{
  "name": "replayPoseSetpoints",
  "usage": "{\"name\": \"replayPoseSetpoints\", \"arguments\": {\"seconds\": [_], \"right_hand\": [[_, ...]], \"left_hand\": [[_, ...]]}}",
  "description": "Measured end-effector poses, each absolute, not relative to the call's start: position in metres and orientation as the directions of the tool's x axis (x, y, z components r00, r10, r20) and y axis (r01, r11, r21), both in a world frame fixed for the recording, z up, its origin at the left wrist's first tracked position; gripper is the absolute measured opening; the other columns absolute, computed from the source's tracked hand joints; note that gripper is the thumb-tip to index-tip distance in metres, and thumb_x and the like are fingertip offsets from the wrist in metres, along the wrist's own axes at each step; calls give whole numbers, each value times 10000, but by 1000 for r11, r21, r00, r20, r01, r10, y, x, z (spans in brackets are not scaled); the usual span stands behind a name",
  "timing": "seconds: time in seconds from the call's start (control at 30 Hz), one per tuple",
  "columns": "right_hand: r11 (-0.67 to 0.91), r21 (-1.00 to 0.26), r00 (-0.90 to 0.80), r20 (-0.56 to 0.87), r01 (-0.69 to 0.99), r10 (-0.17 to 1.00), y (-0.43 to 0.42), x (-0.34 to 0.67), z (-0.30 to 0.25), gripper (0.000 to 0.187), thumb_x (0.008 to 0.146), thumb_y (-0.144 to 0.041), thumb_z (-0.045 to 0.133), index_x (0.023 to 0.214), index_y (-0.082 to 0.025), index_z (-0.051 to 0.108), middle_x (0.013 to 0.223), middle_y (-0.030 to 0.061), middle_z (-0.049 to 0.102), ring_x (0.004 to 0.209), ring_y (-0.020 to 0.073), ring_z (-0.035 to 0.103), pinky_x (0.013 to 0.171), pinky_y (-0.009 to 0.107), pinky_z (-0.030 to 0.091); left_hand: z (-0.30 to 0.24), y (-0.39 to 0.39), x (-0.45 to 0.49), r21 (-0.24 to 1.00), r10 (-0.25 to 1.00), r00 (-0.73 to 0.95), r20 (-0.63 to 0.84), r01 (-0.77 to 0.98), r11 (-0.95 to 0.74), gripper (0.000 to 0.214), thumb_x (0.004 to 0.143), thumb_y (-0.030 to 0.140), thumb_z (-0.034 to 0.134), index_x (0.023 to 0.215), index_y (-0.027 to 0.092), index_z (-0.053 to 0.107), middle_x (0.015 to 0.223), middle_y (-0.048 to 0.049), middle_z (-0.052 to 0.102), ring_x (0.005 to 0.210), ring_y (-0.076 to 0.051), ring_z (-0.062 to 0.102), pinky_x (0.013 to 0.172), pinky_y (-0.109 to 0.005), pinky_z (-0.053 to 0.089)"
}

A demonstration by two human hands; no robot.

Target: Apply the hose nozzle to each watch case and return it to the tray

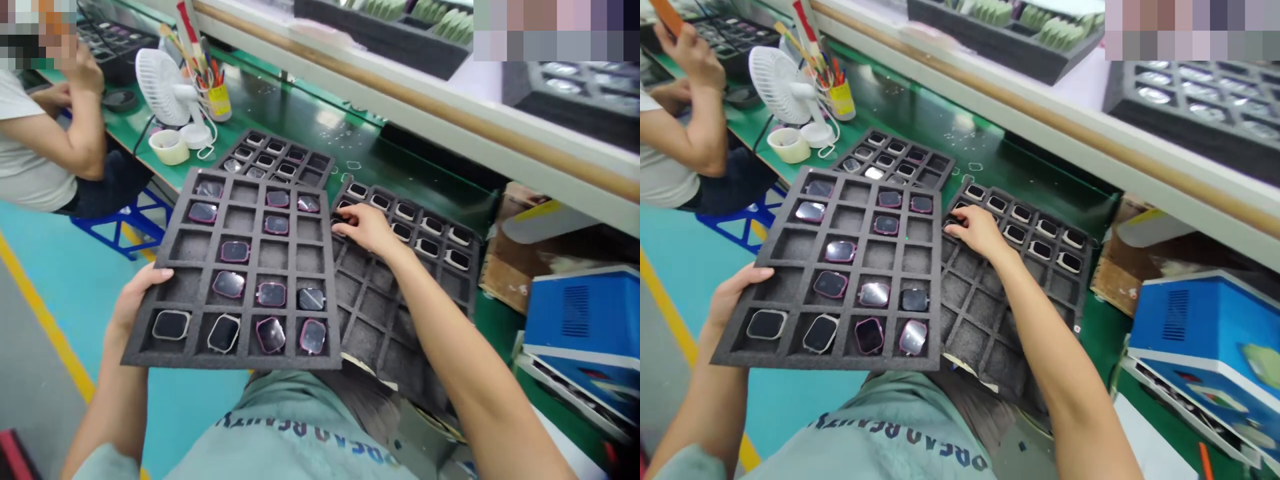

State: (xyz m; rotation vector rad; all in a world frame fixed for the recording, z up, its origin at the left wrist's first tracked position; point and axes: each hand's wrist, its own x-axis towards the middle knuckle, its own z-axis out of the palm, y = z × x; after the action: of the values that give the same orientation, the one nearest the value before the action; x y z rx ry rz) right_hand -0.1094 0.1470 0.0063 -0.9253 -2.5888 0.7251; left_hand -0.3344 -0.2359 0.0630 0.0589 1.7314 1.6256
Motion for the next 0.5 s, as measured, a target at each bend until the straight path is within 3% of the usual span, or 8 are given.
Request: {"name": "replayPoseSetpoints", "arguments": {"seconds": [0.1,0.2,0.27,0.33,0.4,0.5], "right_hand": [[445,-784,-591,127,432,797,125,-93,10,424,948,-481,641,1228,-178,737,1154,161,792,989,275,752,895,429,607],[49,-959,-523,-109,280,846,92,-74,19,521,976,-587,575,1356,-236,637,1300,173,747,962,249,767,747,371,622],[-60,-968,-562,-191,243,805,67,-60,29,545,962,-628,573,1387,-289,611,1327,155,743,982,269,777,733,392,639],[-76,-974,-567,-187,213,802,46,-42,41,534,928,-627,598,1359,-314,642,1339,141,746,1066,315,776,791,454,665],[-81,-973,-457,-174,217,872,29,-18,51,503,863,-591,680,1308,-358,690,1374,106,742,1166,354,757,867,515,675],[-188,-937,-153,-241,293,958,9,36,55,450,766,-570,777,1203,-470,750,1398,29,743,1273,382,721,909,560,676]], "left_hand": [[65,-232,-334,891,559,-710,-428,-436,129,382,770,217,727,1130,94,692,846,-30,821,783,-237,789,690,-286,657],[68,-224,-332,905,592,-712,-377,-419,72,484,670,230,735,1133,93,697,907,-84,822,833,-299,793,736,-374,673],[70,-214,-327,914,650,-685,-327,-404,34,506,668,243,719,1151,96,696,952,-108,817,862,-319,793,769,-413,673],[69,-201,-316,917,725,-626,-287,-399,20,498,703,257,719,1172,95,689,978,-114,811,878,-316,793,780,-413,667],[63,-185,-298,909,797,-533,-285,-413,49,507,738,280,728,1209,101,671,1009,-110,808,884,-305,792,768,-392,655],[47,-161,-262,903,890,-345,-298,-403,147,572,777,370,732,1283,126,622,1112,-121,799,920,-305,788,740,-374,635]]}}
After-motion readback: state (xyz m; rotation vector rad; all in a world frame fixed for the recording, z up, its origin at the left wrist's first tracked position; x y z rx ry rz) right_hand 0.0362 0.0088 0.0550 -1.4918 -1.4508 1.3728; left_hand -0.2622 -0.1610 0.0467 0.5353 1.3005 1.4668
